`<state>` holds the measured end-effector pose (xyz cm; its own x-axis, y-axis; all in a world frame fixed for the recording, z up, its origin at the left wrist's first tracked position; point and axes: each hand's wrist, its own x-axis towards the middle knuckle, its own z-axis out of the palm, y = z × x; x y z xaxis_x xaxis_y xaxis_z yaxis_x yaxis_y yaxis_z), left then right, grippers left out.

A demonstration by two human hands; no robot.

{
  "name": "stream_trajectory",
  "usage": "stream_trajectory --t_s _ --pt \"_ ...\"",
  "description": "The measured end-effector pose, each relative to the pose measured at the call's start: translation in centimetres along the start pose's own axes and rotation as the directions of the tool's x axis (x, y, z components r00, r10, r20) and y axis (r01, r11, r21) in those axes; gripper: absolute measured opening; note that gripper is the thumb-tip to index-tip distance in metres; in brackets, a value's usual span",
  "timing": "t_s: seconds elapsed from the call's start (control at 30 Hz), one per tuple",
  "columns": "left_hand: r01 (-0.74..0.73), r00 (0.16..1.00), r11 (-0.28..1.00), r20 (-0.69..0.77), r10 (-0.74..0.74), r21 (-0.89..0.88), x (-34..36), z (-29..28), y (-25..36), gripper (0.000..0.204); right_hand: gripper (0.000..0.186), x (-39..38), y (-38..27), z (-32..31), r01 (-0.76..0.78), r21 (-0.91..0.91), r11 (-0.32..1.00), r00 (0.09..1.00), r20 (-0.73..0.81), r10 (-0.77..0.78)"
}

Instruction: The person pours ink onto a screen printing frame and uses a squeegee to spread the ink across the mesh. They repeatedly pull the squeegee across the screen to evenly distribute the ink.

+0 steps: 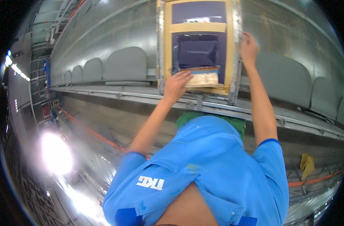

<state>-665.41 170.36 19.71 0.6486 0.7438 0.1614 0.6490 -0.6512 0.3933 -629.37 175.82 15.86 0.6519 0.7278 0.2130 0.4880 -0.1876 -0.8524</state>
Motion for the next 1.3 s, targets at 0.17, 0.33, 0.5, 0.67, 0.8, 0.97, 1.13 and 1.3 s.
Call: stream_trajectory --t_s 0.17,0.33,0.5,0.67,0.8,0.97,1.13,1.3 --pt "-0.005 1.000 1.000 -0.026 0.005 0.004 -1.6 1.0 -1.5 0.064 0.030 0.5 1.1 0.2 -0.181 -0.084 0.980 0.981 0.059 0.186" --pt "-0.091 0.994 0.995 0.052 0.093 -0.036 -4.5 0.2 -2.3 0.073 0.031 0.4 1.7 0.9 0.009 -0.188 0.982 0.999 -0.040 -0.016" --pt "-0.092 0.993 0.996 0.073 0.093 -0.012 -2.1 0.3 -2.3 0.069 0.028 1.0 1.1 -0.1 -0.131 -0.153 0.980 0.980 0.129 0.151" --pt "-0.020 1.000 0.998 0.011 0.021 -0.066 7.9 0.1 -4.8 0.052 0.042 1.8 -4.1 -3.0 0.355 -0.511 0.782 0.926 0.306 -0.221" --pt "0.136 0.980 0.976 0.165 -0.107 -0.173 15.5 -2.9 -6.8 0.042 0.058 0.1 -9.3 -1.6 0.499 -0.277 0.821 0.718 0.663 -0.213" --pt "0.111 0.988 0.987 0.120 -0.096 -0.120 17.8 -2.2 -6.2 0.042 0.042 -1.5 -9.3 2.0 0.418 -0.268 0.868 0.719 0.682 -0.136" --pt "-0.005 0.998 0.989 0.059 0.014 -0.145 10.2 -0.3 -5.1 0.041 0.036 -10.5 -6.7 0.1 0.457 -0.156 0.876 0.768 0.566 -0.300" --pt "-0.050 0.997 0.992 0.058 0.057 -0.114 4.8 0.2 -3.5 0.047 0.044 -13.3 -7.2 -3.2 0.347 -0.077 0.935 0.742 0.632 -0.223"
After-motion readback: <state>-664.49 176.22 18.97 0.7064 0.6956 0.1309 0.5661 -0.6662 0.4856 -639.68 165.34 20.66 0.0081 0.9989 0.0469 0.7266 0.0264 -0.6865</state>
